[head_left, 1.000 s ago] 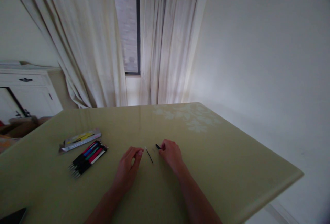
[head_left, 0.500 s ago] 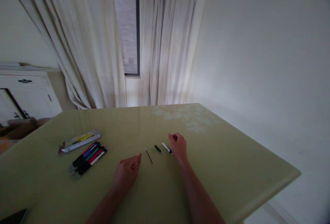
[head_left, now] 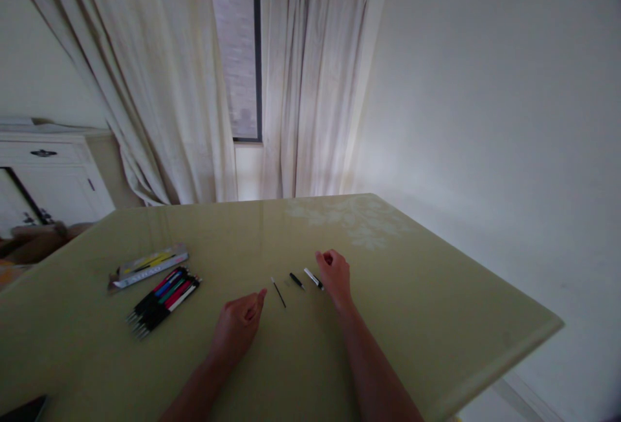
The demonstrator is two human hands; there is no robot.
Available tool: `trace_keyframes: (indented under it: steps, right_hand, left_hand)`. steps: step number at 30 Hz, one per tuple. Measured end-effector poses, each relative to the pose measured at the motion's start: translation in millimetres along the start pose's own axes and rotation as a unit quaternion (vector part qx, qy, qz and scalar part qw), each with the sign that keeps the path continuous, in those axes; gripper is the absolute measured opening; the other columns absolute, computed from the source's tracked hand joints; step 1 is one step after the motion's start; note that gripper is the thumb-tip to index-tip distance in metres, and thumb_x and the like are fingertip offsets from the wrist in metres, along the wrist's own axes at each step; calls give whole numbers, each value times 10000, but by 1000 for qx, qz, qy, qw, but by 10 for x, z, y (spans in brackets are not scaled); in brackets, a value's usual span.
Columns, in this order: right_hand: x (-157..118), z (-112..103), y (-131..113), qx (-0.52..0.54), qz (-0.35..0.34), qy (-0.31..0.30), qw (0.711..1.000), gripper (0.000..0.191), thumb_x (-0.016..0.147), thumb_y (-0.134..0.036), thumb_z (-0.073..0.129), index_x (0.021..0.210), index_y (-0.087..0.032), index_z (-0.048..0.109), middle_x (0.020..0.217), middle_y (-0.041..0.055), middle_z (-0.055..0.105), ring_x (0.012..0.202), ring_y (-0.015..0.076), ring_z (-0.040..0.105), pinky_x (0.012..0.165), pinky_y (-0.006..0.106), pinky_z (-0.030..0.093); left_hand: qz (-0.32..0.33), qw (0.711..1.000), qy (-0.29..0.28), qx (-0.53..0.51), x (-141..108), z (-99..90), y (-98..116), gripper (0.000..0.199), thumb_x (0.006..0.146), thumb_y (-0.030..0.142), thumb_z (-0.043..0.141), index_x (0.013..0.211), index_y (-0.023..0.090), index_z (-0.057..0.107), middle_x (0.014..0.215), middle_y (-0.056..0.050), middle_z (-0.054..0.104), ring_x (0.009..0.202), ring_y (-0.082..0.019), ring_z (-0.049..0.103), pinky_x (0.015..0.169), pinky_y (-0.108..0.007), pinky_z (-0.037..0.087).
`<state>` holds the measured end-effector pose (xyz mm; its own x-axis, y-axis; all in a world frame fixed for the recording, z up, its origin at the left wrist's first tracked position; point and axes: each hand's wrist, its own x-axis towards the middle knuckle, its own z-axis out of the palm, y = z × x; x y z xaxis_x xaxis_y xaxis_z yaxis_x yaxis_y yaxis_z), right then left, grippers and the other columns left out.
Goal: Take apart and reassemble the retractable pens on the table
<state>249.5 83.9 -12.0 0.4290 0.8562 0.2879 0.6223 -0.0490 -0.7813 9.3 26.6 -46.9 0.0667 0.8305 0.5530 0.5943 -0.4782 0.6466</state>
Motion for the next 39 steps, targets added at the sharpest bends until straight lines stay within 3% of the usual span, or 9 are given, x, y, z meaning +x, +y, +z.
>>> trace_keyframes:
  steps: [10,17,24,27,31,36,39]
  right_hand:
    - [4,27,11,-16,-1,-6,1000,281,905,-401,608,743,-188,694,780,80,749,727,208,660,664,284,419]
    - [-3,14,2,-12,8,-21,1000,274,911,-396,612,750,-189,691,788,71,749,738,207,668,667,278,423]
    - [-6,31,27,-23,-4,-17,1000,262,903,-394,613,754,-195,696,797,77,751,748,214,674,673,277,429]
    - [4,33,40,-22,-4,-21,1000,247,898,-383,622,757,-195,700,803,82,755,750,217,679,673,281,435]
    - [-28,54,9,-15,-13,-43,999,191,888,-334,645,794,-185,718,810,71,754,760,205,677,686,276,440]
    - [-196,162,-125,-46,-115,-123,985,88,869,-244,691,824,-185,736,777,38,711,720,166,627,691,255,428]
    - [-301,214,-187,-78,-172,-164,968,49,867,-210,722,840,-193,759,837,44,695,758,161,619,725,256,432]
  left_hand:
    - [22,999,-15,-39,26,-40,35,544,983,493,470,554,257,231,530,62,275,444,-131,311,505,-283,367]
    - [18,999,-14,-34,23,-19,-9,523,972,458,498,568,246,244,537,64,282,462,-126,311,517,-270,348]
    - [14,1000,-5,-24,47,-46,6,294,944,243,441,675,211,555,709,3,510,587,-142,503,586,-238,405]
    - [7,999,-21,-27,35,-53,-8,286,935,238,453,748,213,667,725,1,527,531,-129,476,544,-227,390]
    - [16,999,-43,-25,16,-47,-37,322,921,224,457,712,219,701,702,-20,560,590,-161,552,595,-253,448]
    - [13,996,-93,8,16,-44,-47,397,950,207,407,756,224,753,742,-35,574,659,-184,617,648,-286,495]
    - [33,993,-103,36,12,-3,-59,373,969,201,420,994,259,787,864,-52,637,807,-208,650,750,-322,536]
